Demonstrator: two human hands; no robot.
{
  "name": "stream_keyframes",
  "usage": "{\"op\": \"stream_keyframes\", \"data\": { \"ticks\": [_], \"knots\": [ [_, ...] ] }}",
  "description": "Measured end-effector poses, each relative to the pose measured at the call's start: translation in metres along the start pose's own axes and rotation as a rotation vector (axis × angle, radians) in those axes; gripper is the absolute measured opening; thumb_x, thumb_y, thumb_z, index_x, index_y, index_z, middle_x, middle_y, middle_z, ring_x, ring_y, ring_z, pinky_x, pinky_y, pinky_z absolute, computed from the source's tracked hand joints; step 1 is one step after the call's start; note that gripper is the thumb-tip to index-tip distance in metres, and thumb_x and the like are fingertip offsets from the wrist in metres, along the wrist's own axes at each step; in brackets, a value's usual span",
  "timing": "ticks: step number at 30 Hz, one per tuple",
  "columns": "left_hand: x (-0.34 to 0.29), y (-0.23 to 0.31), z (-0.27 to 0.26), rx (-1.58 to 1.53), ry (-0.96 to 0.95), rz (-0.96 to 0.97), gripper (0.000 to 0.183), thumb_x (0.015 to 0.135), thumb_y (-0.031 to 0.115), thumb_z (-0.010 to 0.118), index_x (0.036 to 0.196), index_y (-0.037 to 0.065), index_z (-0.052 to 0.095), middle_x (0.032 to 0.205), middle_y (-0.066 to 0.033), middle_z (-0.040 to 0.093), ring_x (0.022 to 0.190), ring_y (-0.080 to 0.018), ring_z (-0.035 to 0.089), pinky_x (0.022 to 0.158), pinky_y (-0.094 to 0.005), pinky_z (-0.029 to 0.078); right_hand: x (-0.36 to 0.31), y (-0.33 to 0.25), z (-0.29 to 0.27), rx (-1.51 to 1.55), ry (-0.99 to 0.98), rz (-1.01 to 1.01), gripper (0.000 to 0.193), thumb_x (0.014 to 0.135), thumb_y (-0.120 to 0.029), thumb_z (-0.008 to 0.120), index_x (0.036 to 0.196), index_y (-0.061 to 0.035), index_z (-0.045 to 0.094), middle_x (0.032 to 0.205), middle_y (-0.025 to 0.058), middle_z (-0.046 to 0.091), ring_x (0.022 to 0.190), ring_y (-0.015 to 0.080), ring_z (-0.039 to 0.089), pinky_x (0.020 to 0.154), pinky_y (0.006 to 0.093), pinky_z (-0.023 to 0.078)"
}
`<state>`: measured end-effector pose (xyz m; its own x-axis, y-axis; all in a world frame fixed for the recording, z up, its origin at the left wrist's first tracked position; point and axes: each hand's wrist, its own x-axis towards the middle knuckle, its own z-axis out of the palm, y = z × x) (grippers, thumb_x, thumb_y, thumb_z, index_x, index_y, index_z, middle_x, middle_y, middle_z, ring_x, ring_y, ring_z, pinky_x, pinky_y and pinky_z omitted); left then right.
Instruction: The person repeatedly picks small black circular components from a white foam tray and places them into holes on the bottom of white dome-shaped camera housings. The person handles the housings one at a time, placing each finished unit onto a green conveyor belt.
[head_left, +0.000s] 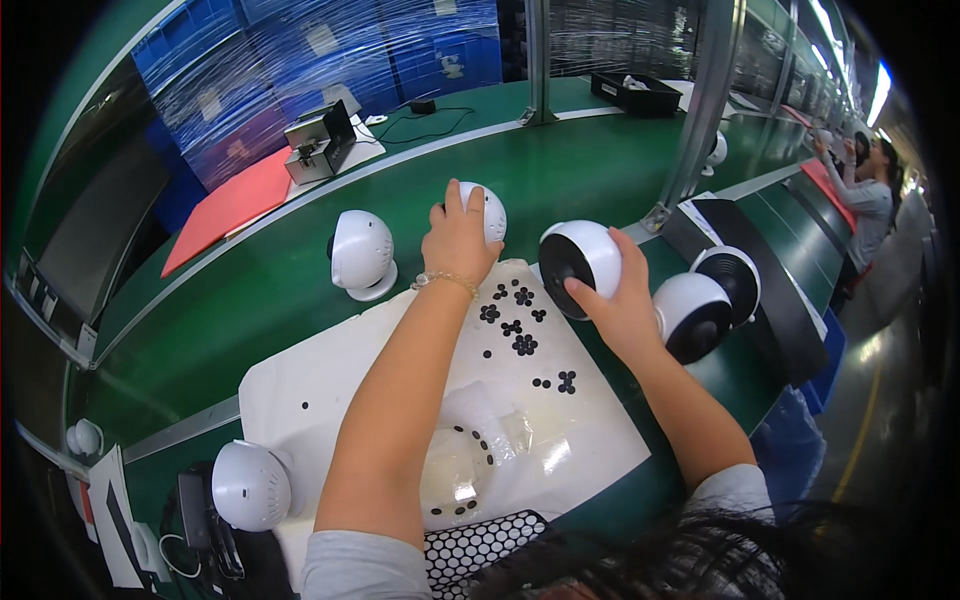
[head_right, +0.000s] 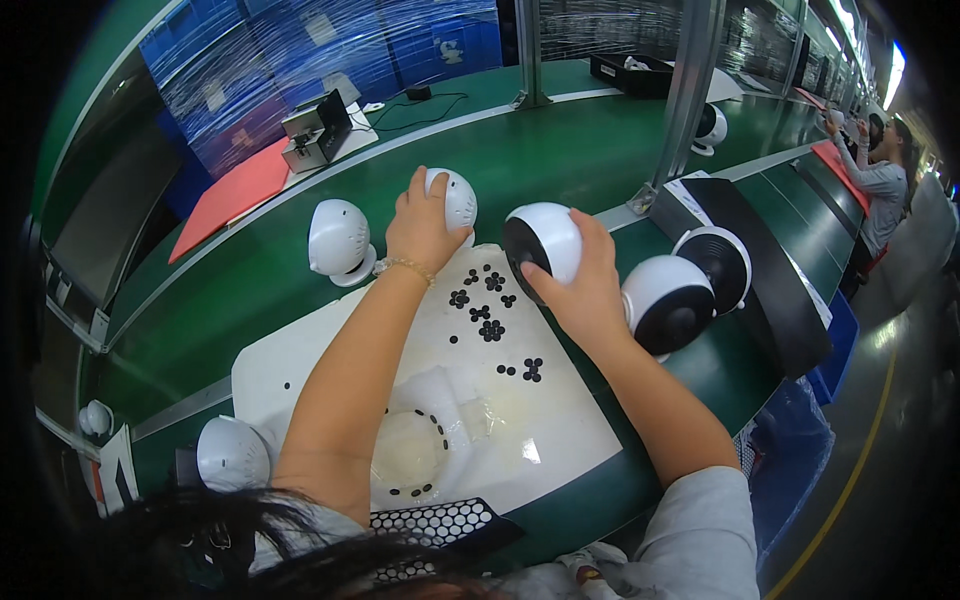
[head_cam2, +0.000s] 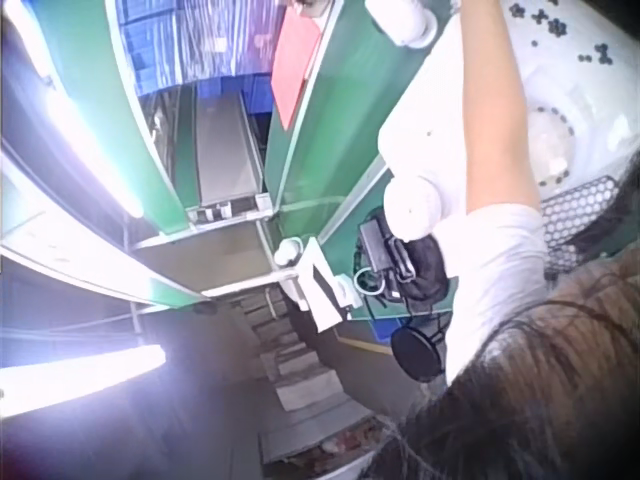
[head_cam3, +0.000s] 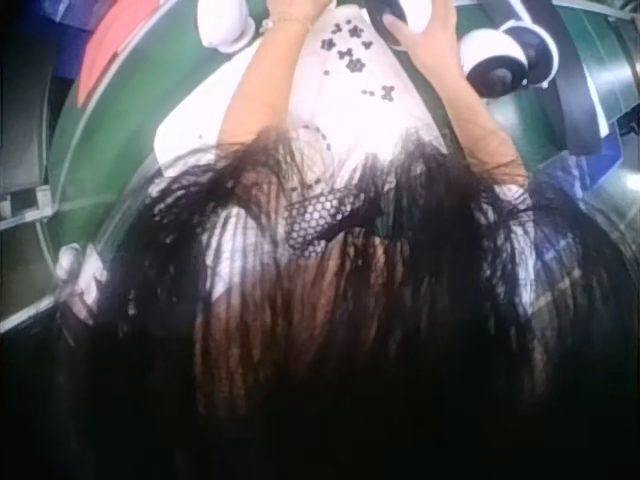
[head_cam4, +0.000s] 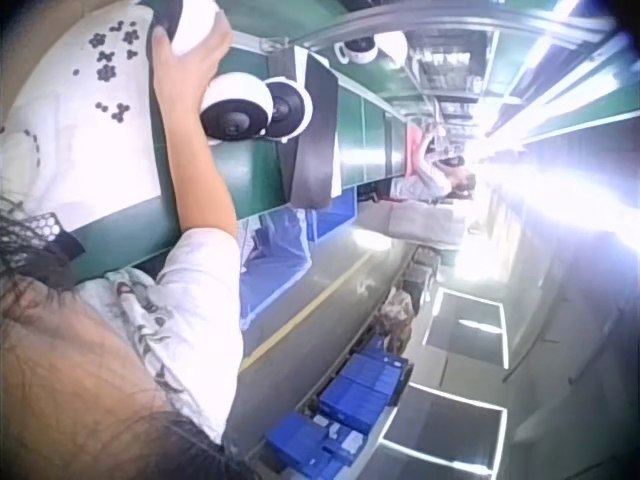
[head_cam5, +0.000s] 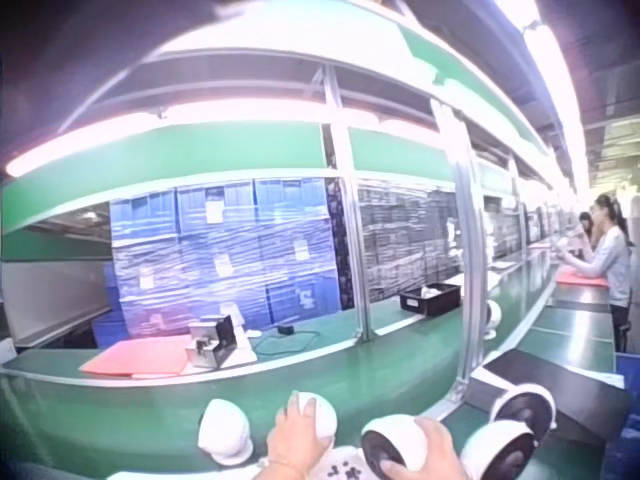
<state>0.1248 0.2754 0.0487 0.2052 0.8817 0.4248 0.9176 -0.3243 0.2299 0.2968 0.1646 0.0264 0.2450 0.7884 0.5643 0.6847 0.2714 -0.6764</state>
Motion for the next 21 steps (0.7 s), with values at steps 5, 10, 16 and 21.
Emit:
{"op": "stream_keyframes", "data": {
  "ticks": [5, 10, 16, 21],
  "knots": [
    [-0.007, -0.009, -0.027, -0.031, 0.288, 0.193, 0.069, 0.062, 0.030, 0.072, 0.121, 0.011, 0.041, 0.134, -0.0136, 0.031, 0.111, -0.0324, 0.043, 0.083, -0.0373, 0.046, -0.011, 0.012, -0.018, -0.235, 0.138, -0.170, 0.061, 0.071, -0.011, 0.058, 0.124, 0.0000, 0.032, 0.130, 0.0210, 0.031, 0.120, 0.0363, 0.031, 0.098, 0.0437, 0.021],
    [-0.026, -0.010, -0.099, -0.094, 0.529, 0.298, 0.069, 0.061, 0.029, 0.074, 0.119, 0.010, 0.044, 0.132, -0.0153, 0.036, 0.113, -0.0333, 0.042, 0.085, -0.0372, 0.044, -0.019, -0.005, -0.014, -0.463, 0.098, -0.407, 0.051, 0.069, -0.002, 0.053, 0.119, -0.0049, 0.043, 0.132, 0.0150, 0.032, 0.126, 0.0321, 0.025, 0.099, 0.0445, 0.018],
    [-0.094, -0.019, -0.149, -0.605, 0.632, 0.249, 0.082, 0.062, 0.028, 0.077, 0.127, 0.009, 0.030, 0.133, -0.0195, 0.029, 0.119, -0.0322, 0.036, 0.094, -0.0403, 0.037, -0.046, -0.044, 0.010, 0.868, -0.816, 0.248, 0.071, 0.074, -0.018, 0.066, 0.131, -0.0070, 0.026, 0.134, 0.0139, 0.031, 0.123, 0.0291, 0.033, 0.091, 0.0368, 0.037],
    [-0.192, -0.031, -0.143, -0.951, 0.480, 0.383, 0.103, 0.059, 0.027, 0.081, 0.131, 0.010, 0.010, 0.135, -0.0198, 0.018, 0.124, -0.0321, 0.028, 0.099, -0.0439, 0.031, -0.072, -0.101, 0.019, 1.542, -0.959, 0.313, 0.117, 0.060, -0.019, 0.079, 0.137, -0.0125, -0.009, 0.140, 0.0129, 0.012, 0.128, 0.0273, 0.021, 0.100, 0.0395, 0.027]
  ]
}}
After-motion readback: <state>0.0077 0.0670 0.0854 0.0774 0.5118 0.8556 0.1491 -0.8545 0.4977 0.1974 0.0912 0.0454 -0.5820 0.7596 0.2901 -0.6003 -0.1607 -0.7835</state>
